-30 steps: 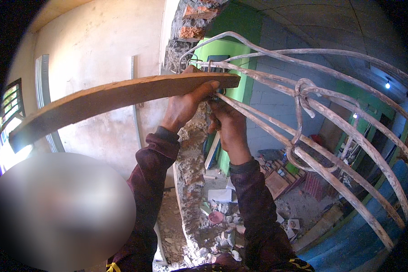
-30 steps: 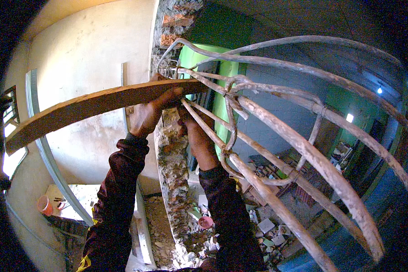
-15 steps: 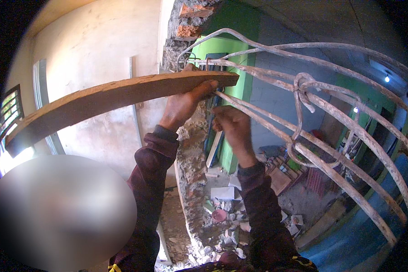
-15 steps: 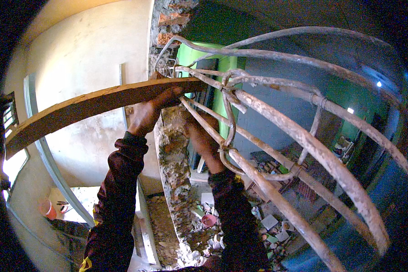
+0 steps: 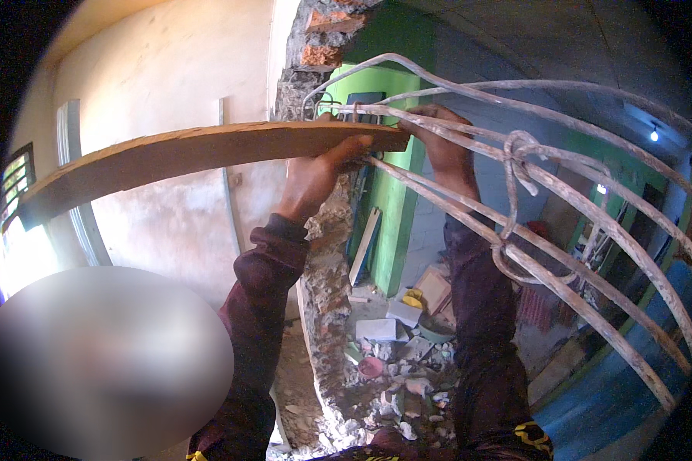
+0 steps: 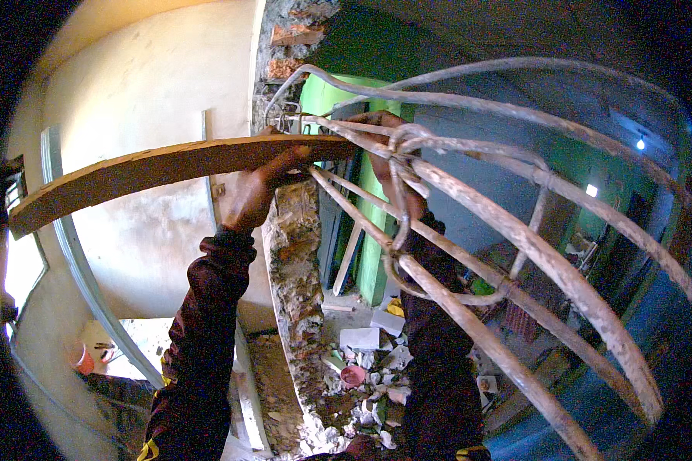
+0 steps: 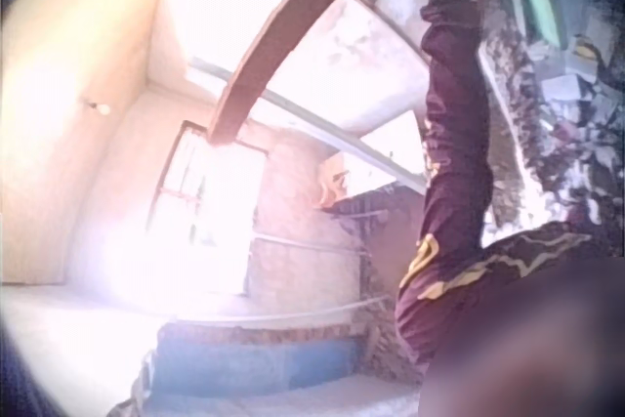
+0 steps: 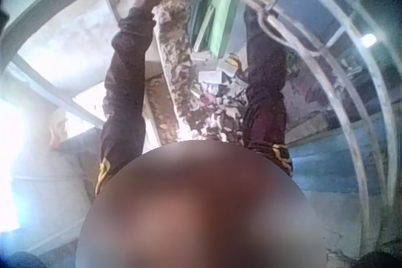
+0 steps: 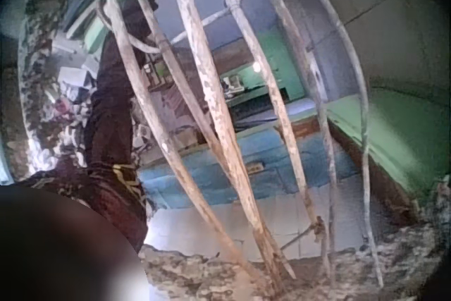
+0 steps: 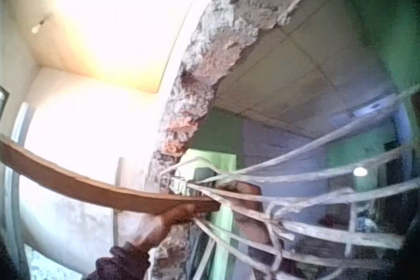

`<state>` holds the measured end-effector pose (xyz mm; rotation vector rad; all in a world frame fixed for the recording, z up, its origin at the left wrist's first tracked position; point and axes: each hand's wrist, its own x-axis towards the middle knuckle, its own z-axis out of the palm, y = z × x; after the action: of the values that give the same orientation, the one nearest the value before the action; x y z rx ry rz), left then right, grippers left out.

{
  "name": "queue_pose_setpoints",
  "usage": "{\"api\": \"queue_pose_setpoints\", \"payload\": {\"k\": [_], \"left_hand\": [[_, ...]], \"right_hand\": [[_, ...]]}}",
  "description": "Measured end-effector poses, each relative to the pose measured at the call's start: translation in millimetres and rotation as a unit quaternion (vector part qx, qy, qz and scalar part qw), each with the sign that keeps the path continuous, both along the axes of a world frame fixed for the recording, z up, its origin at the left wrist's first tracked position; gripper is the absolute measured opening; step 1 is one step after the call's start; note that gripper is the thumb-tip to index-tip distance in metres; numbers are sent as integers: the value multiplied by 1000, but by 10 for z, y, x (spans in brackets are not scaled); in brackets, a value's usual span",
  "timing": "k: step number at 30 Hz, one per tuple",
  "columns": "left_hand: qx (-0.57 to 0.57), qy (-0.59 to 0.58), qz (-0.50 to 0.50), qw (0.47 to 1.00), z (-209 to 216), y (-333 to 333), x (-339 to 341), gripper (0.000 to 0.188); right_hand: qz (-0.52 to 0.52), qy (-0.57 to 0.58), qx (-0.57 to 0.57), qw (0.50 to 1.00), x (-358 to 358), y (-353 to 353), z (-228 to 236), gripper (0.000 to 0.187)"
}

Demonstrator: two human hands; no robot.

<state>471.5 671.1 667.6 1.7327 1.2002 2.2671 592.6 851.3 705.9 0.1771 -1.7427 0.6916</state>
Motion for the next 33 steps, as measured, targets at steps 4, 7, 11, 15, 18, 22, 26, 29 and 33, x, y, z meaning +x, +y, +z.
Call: {"api": "queue_pose_setpoints", "payload": {"k": [4, 7, 11, 15, 18, 22, 26, 29, 33], "left_hand": [[-7, 0, 13, 1000, -14, -14, -4, 37], [-5, -23, -27, 999, -18, 14, -21, 41], [-1, -23, -13, 1000, -39, 89, -53, 42], [39, 33, -31, 998, -35, 85, -67, 35], [28, 33, -8, 999, -28, 42, -48, 31], [37, 43, -12, 998, -33, 25, -28, 34], [33, 66, 27, 997, -33, 38, -56, 34], [43, 69, 28, 996, -35, 44, -66, 35], [44, 51, 17, 998, -53, 16, -35, 33]], "right_hand": [[-126, 57, 145, 980, 22, -109, -58, 11], [7, 87, 61, 994, 8, -166, -82, 7], [12, 77, 97, 992, 11, -213, -159, 13], [-65, 103, 246, 962, 124, -264, -196, 18], [31, 2, 120, 992, 337, -284, -185, 19], [238, -115, 47, 963, 476, -265, -145, 25], [387, -119, -13, 914, 449, -222, -117, 35], [444, -152, -40, 882, 408, -189, -121, 40], [514, -139, -136, 835, 417, -189, -184, 40]]}}
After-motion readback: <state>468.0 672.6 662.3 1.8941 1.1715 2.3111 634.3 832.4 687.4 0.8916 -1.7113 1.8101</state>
